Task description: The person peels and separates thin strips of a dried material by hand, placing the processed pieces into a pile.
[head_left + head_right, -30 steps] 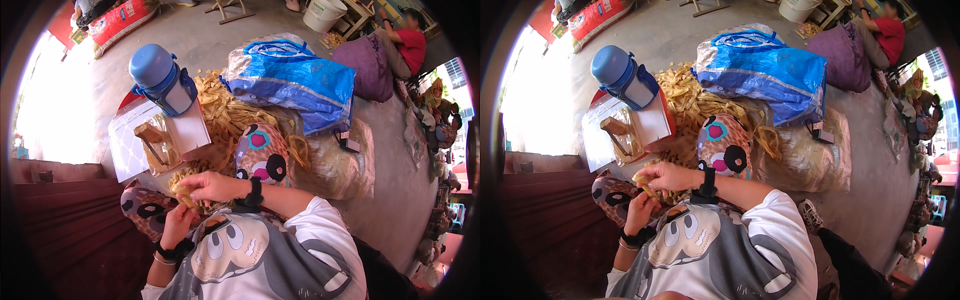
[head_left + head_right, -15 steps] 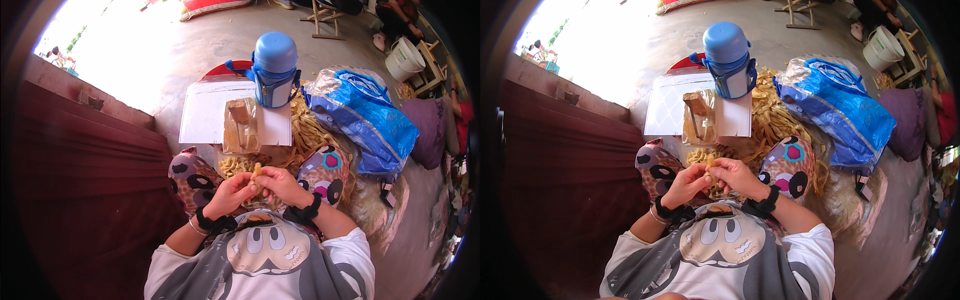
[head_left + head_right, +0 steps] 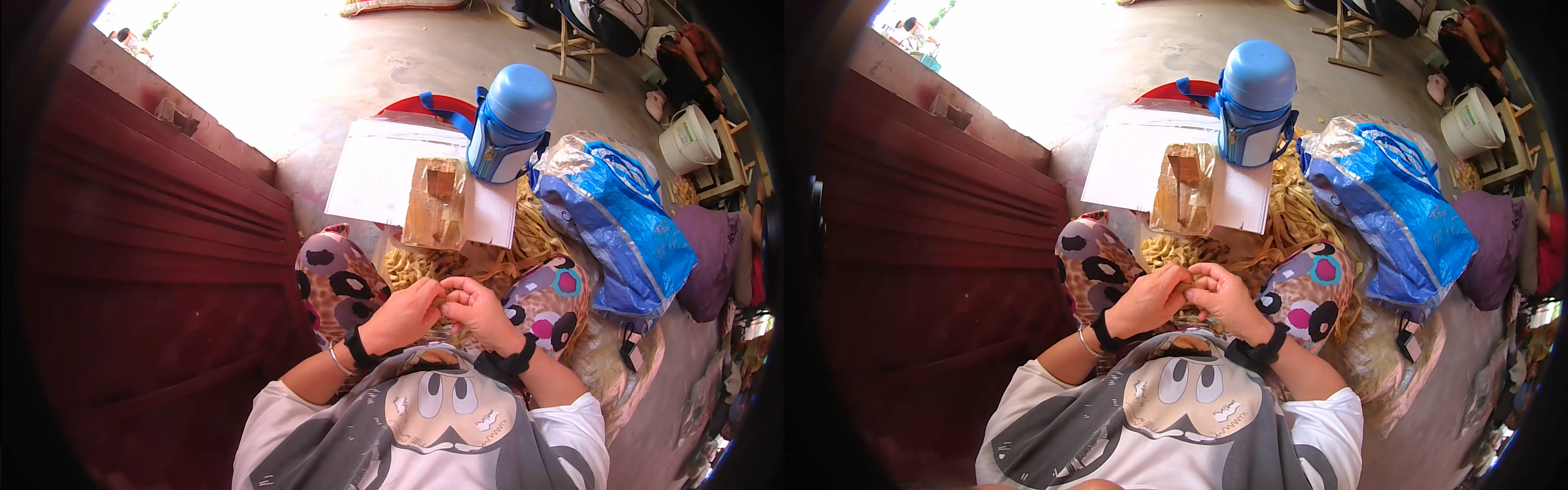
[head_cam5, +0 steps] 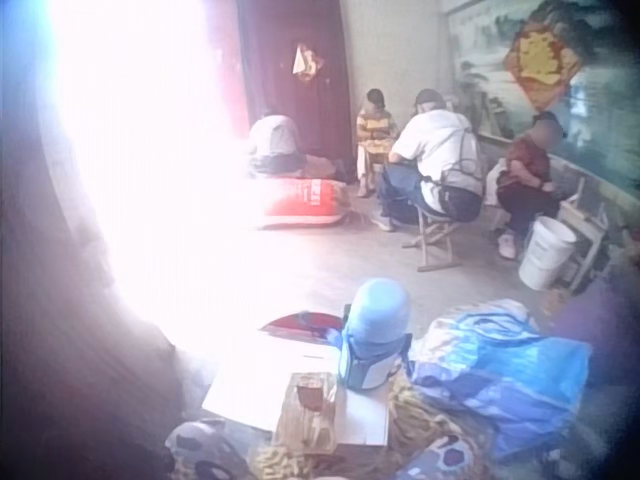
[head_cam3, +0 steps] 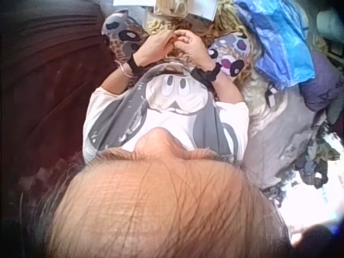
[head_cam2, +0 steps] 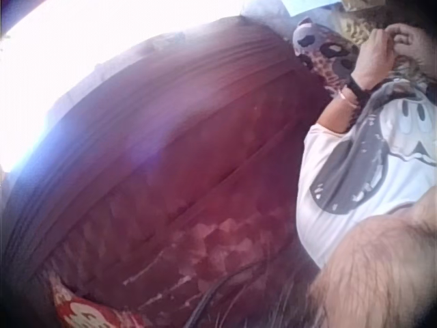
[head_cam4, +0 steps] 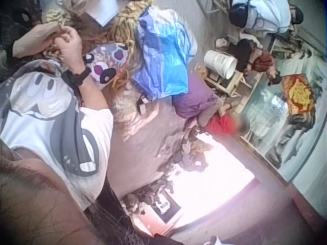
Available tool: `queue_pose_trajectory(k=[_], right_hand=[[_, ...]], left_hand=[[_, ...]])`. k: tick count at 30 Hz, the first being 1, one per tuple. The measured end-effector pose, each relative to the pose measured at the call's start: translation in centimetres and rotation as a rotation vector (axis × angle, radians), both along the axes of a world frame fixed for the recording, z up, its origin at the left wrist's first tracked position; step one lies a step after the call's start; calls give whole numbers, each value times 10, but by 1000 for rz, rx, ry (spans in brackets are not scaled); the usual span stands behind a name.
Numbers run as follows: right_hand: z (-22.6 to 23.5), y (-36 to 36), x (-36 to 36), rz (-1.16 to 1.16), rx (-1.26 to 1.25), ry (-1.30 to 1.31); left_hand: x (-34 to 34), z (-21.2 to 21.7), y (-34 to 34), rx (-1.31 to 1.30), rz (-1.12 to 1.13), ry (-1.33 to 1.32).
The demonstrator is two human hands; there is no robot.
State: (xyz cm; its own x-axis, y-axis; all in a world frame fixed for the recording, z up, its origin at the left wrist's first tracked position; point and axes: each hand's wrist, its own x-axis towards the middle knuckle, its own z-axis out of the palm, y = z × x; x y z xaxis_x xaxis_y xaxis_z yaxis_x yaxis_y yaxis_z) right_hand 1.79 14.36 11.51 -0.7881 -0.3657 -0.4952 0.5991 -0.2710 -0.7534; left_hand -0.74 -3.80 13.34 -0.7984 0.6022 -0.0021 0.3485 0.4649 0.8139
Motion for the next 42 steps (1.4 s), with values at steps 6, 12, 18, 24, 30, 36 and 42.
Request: queue_pose_trajectory(k=[6, 12, 18, 24, 30, 36, 42], right_hand=[[3, -4, -1, 96, 690, 778], [-2, -3, -6, -13, 416, 680], [15, 11, -9, 99, -261, -70], [22, 10, -14, 147, -65, 75], [39, 37, -23, 244, 83, -26], [40, 44, -25, 167, 9, -82], [41, 47, -28, 224, -30, -85]], left_hand=[[6, -5, 6, -77, 76, -98], [-3, 3, 5, 25, 168, 33], [-6, 8, -7, -13, 112, 266], [-7, 25, -7, 1, 26, 42], [-12, 21, -16, 344, 99, -617], [0, 23, -19, 527, 81, -652], [12, 41, -23, 472, 28, -407]])
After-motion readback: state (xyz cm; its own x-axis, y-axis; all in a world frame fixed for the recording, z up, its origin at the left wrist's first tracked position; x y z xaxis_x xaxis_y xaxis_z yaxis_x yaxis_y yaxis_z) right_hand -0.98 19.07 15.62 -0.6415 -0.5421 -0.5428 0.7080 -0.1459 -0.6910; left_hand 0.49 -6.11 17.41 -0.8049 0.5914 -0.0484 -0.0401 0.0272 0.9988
